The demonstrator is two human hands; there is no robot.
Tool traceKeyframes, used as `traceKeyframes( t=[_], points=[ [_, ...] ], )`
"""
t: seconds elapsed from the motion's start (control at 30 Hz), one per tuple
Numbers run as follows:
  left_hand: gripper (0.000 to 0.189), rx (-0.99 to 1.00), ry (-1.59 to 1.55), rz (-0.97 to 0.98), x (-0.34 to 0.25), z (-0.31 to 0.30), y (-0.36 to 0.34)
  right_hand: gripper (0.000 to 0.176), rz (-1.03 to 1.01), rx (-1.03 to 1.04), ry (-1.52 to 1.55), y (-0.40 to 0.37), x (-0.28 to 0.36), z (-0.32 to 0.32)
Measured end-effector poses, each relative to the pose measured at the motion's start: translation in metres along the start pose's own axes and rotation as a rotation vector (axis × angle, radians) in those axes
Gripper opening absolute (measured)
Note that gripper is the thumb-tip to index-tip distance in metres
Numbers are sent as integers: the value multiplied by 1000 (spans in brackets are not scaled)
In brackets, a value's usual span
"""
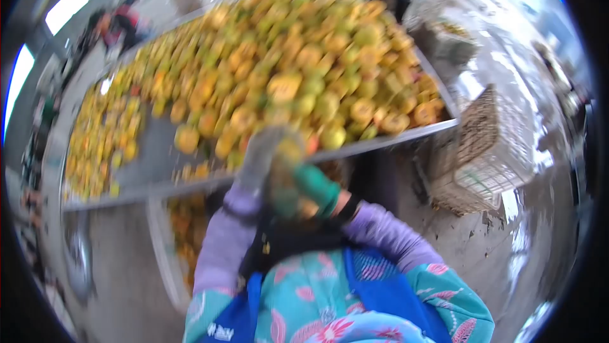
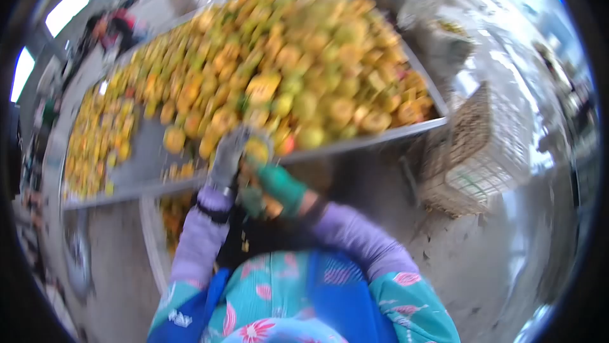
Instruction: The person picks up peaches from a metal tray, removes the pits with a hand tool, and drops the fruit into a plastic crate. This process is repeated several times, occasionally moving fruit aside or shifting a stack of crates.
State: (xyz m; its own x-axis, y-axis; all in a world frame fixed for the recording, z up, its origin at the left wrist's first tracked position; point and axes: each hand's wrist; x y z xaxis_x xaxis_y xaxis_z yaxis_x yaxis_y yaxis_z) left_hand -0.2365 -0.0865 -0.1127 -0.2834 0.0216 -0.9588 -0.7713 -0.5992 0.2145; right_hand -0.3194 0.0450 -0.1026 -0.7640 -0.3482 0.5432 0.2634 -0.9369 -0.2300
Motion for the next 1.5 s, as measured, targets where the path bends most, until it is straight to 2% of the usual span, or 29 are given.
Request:
traceKeyframes(
  t=[0.07, 0.1, 0.17, 0.23, 0.3, 0.33, 0.37, 0.43, 0.5, 0.57, 0.63, 0.67, 0.7, 0.73, 0.77, 0.83, 0.87, 0.9, 0.93, 1.0, 1.07, 1.13, 1.23, 1.33, 1.37, 1.4, 1.43, 1.47, 1.5],
  points=[
    [26, -45, 43, 15, -5, -1, -8, 35, 140, 168, 66, -2, 5, -1],
    [28, -119, -128, -124, -10, 0, -17, 31, 173, 317, -19, 3, -2, -12],
    [32, -344, -595, -101, -22, 17, -36, 30, 224, 193, -90, 0, -7, 11],
    [26, -352, -478, -144, -20, -4, -48, 30, 184, 238, -172, 13, -23, 9],
    [23, 27, -142, 141, -16, -20, -55, 34, 261, 337, -102, 18, -29, 0],
    [23, 23, -239, 100, -13, -25, -64, 38, 281, 304, -69, 17, -30, 3],
    [23, 15, -337, 55, -8, -28, -72, 40, 357, 396, 42, 18, -29, 2],
    [27, -137, -345, -208, -12, -30, -88, 42, 450, 428, 125, 23, -40, 5],
    [22, -294, -420, -65, -5, -32, -104, 42, 450, 352, 14, 30, -49, 11],
    [25, -586, -478, 11, 4, -36, -123, 43, 429, 301, -89, 38, -53, 17],
    [39, -760, -1375, -169, 8, -79, -151, 44, 397, 274, -165, 41, -54, 20],
    [38, -918, -1158, -127, 15, -98, -171, 41, 391, 222, -231, 43, -51, 16],
    [42, -1149, -810, -163, 20, -118, -181, 44, 379, 88, -401, 45, -48, 13],
    [49, -1267, -358, -137, 37, -140, -192, 47, 360, -51, -567, 44, -45, 11],
    [53, -1227, 54, -68, 54, -166, -204, 50, 341, -202, -727, 40, -42, 9],
    [48, -1073, 1130, -596, 64, -201, -212, 47, 149, -251, -1043, 32, -29, 12],
    [48, -1101, 1039, -428, 50, -208, -204, 46, 50, -268, -1151, 33, -25, 5],
    [48, -1117, 945, -272, 37, -219, -197, 44, 174, -329, -784, 40, -26, -5],
    [44, -1085, 994, -88, 17, -216, -177, 42, 266, -437, -412, 46, -26, -16],
    [36, -1027, 1063, 290, -37, -198, -126, 41, 229, -428, -470, 49, -25, -22],
    [39, -849, 1101, -14, -62, -203, -68, 42, 206, -389, -508, 44, -23, -20],
    [42, -658, 1417, 64, -39, -222, -21, 42, 137, -410, -571, 48, -26, -15],
    [51, -228, 1613, -349, 12, -245, 13, 39, 10, -375, -684, 47, -24, -13],
    [48, -379, 1196, -434, -12, -210, -4, 34, -233, -414, -1010, 56, -25, -6],
    [46, -413, 1013, -359, -24, -188, -13, 31, -341, -445, -1179, 65, -26, -11],
    [45, -447, 822, -291, -34, -164, -25, 30, -487, -376, -1375, 75, -28, -22],
    [43, -486, 623, -224, -37, -146, -35, 29, -531, -352, -1489, 80, -27, -22],
    [40, -385, 825, -9, -28, -138, -44, 29, -581, -332, -1600, 84, -25, -23],
    [37, -277, 1015, 218, -14, -134, -51, 30, -535, -366, -1625, 90, -22, -10]
  ],
)
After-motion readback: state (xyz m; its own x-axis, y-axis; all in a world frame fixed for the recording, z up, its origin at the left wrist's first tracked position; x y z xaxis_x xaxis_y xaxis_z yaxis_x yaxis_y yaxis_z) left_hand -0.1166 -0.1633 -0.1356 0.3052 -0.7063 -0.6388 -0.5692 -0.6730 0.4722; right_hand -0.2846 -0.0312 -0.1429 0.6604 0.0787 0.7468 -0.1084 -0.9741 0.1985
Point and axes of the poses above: each hand's wrist, its own y-axis towards the middle knuckle, its own z-axis out of the palm, x = y × z, and after that the axes turned 13 degrees about -y, right-handed
